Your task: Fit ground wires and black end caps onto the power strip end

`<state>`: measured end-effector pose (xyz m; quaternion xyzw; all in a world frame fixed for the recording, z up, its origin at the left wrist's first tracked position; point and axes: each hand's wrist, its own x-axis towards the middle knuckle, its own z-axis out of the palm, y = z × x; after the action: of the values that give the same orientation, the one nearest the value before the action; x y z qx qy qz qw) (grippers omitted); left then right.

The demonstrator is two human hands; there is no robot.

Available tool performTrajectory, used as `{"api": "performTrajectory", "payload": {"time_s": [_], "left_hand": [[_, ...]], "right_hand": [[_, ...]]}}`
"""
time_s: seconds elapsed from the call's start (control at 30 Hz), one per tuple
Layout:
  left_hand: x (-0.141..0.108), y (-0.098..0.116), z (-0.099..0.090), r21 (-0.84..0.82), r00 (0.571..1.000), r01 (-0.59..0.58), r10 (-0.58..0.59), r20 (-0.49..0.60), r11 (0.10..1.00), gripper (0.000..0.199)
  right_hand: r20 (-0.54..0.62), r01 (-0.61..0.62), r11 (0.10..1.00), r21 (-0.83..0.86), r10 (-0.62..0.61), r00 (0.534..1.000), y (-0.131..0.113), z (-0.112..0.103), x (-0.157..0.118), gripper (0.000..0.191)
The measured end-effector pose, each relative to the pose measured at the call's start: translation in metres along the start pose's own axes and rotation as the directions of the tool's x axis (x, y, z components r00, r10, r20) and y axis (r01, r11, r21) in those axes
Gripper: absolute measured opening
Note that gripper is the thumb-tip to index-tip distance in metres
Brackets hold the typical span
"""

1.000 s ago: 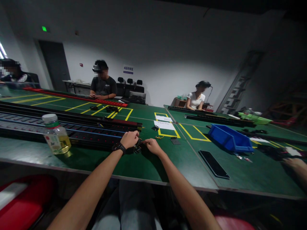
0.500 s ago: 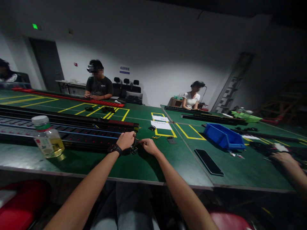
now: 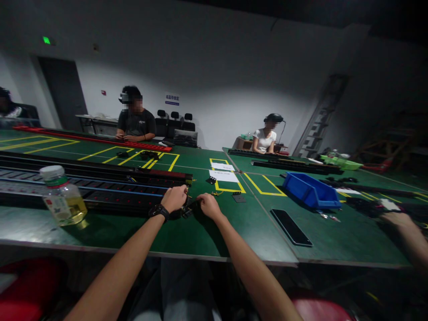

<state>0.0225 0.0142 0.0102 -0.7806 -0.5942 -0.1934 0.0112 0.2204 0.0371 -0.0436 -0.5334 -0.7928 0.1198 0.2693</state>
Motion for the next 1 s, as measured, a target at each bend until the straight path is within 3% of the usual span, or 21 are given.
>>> {"api": "performTrajectory", "payload": {"time_s": [0.2,0.37,1.0], "left_hand": [[-0.002,0.003,-0.005,0.003,1.0,-0.003,0.003,0.012,1.0,0.027],[-0.002,0.003,-0.006,0.004,1.0,-0.002,0.002,0.018,1.0,0.026],[-0.001,0.003,-0.004,0.019,1.0,0.014,-0.014,0.027,1.0,0.027]], "right_hand": [[-0.148,-0.299,0.932,-0.203,0.273,0.951,0.006,-0.012,-0.005,0.038],[-0.226,-0.419,0.86,-0.291,0.364,0.903,0.006,-0.018,-0.009,0.034],[-0.176,-0.395,0.848,-0.353,0.354,0.918,0.011,-0.018,-0.007,0.034]]}}
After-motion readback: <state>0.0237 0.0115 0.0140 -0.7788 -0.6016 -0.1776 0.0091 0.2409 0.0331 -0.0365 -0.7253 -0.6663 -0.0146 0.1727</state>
